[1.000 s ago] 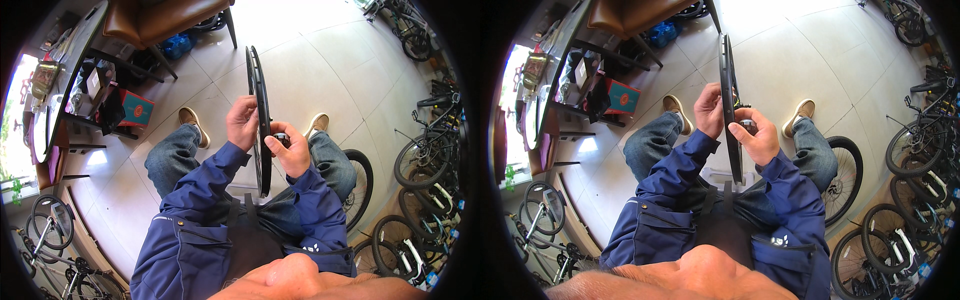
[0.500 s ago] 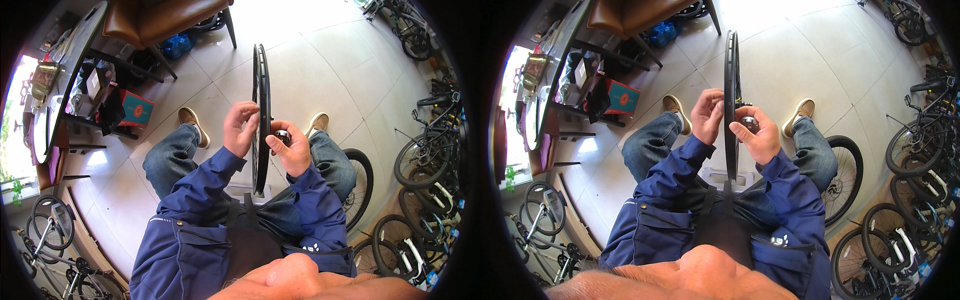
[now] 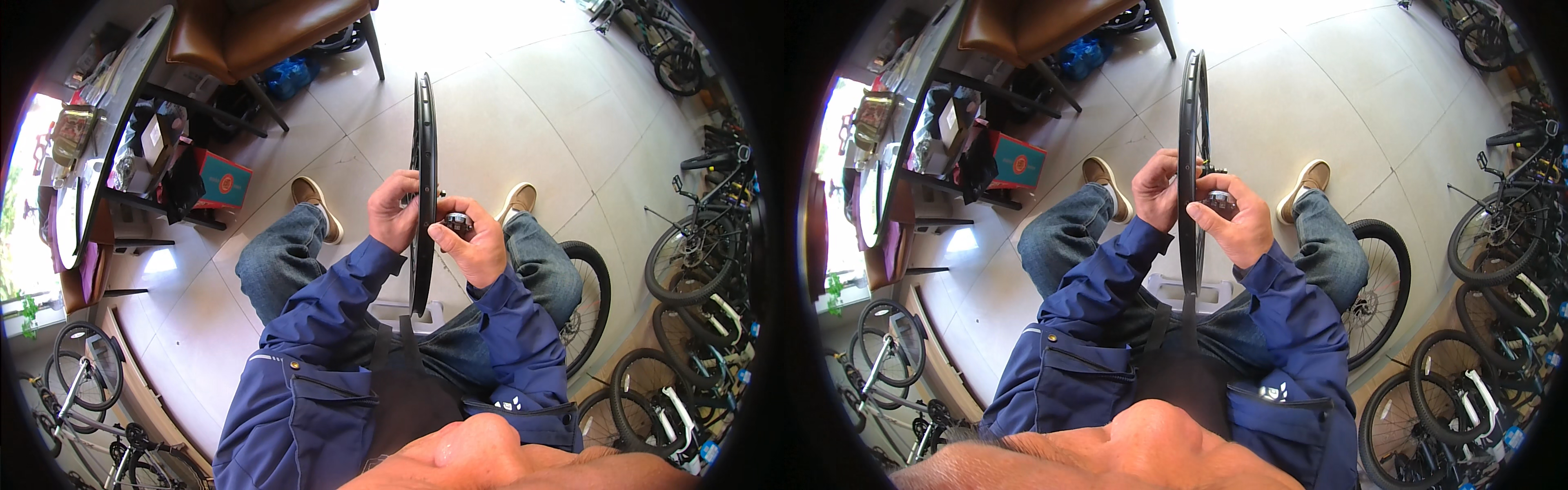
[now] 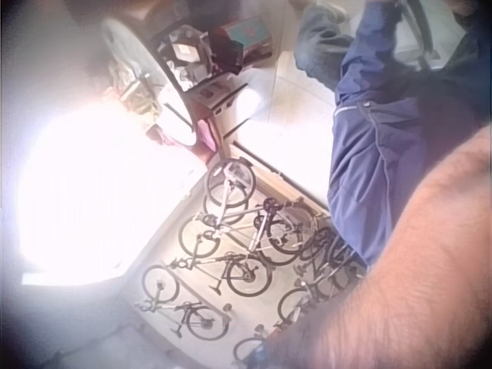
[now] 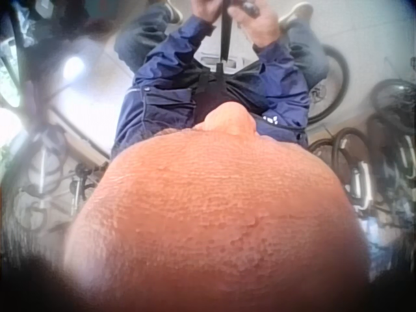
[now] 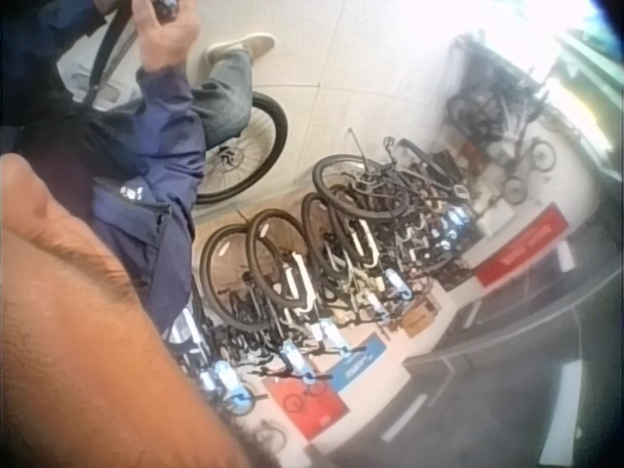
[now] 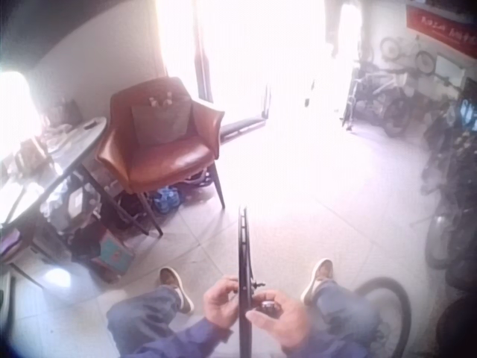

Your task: The person removes a valve core from a bicycle wheel, then repeatedly inserts and removes it while rotating the wheel. The person also spins the wheel to check alignment and continues handling the valve core throughout the clip.

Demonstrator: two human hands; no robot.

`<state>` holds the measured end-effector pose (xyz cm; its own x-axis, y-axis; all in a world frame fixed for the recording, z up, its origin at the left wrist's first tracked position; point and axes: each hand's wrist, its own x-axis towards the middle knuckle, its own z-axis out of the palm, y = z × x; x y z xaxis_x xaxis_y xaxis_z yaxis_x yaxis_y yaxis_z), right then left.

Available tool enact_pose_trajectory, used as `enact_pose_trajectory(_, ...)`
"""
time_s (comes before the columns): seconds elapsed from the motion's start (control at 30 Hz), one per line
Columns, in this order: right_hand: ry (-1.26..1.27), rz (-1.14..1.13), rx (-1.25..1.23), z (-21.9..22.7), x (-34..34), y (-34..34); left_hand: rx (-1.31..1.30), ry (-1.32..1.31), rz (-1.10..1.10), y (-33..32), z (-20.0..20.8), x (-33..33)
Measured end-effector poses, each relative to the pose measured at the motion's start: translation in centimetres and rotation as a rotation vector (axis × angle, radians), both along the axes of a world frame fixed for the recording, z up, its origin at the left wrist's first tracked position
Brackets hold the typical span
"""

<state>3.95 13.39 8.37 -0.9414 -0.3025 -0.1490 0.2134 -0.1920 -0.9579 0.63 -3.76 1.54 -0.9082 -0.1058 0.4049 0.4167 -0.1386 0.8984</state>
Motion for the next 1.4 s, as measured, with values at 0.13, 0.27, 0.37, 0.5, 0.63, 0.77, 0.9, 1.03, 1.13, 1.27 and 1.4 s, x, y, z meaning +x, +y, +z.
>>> enact_pose_trajectory(0.13,-0.131,0.148,0.228,0.3,0.2,0.2,0.066,-0.044,0.026,0.2,0.3,-0.4)
enact_pose_trajectory(0.27,-0.041,0.185,0.198,0.8,0.6,0.1,0.124,-0.147,0.029,0.1,1.0,-1.3)
enact_pose_trajectory(0.37,-0.022,0.101,0.209,0.9,0.5,0.1,0.167,-0.234,-0.021,-0.1,1.3,-1.7)
enact_pose_trajectory(0.5,0.038,0.008,0.191,0.3,-0.1,0.0,0.102,-0.228,0.003,-0.4,1.1,-0.9)
enact_pose_trajectory(0.63,0.089,-0.104,0.097,-0.5,-0.4,-0.3,0.059,-0.113,-0.058,-0.5,0.5,-0.4)
enact_pose_trajectory(0.77,0.072,-0.025,0.083,-0.2,-0.4,-0.3,0.131,-0.105,-0.067,-0.2,0.3,-0.8)
enact_pose_trajectory(0.9,0.071,-0.088,0.071,0.5,-0.3,-0.8,0.013,-0.04,0.033,-0.1,0.8,-0.7)
enact_pose_trajectory(1.03,0.128,-0.199,0.07,1.1,-1.0,-0.1,0.016,-0.03,0.07,0.3,1.5,-0.9)
enact_pose_trajectory(1.13,-0.03,-0.032,0.066,1.4,-1.0,0.6,-0.031,-0.034,0.115,0.6,1.9,-1.4)
enact_pose_trajectory(1.27,0.036,0.062,0.189,1.2,0.3,-0.5,-0.041,-0.077,0.096,0.8,1.9,-1.8)
enact_pose_trajectory(1.4,-0.052,0.045,0.089,1.2,0.3,-0.3,0.007,-0.1,0.039,0.7,1.5,-2.0)
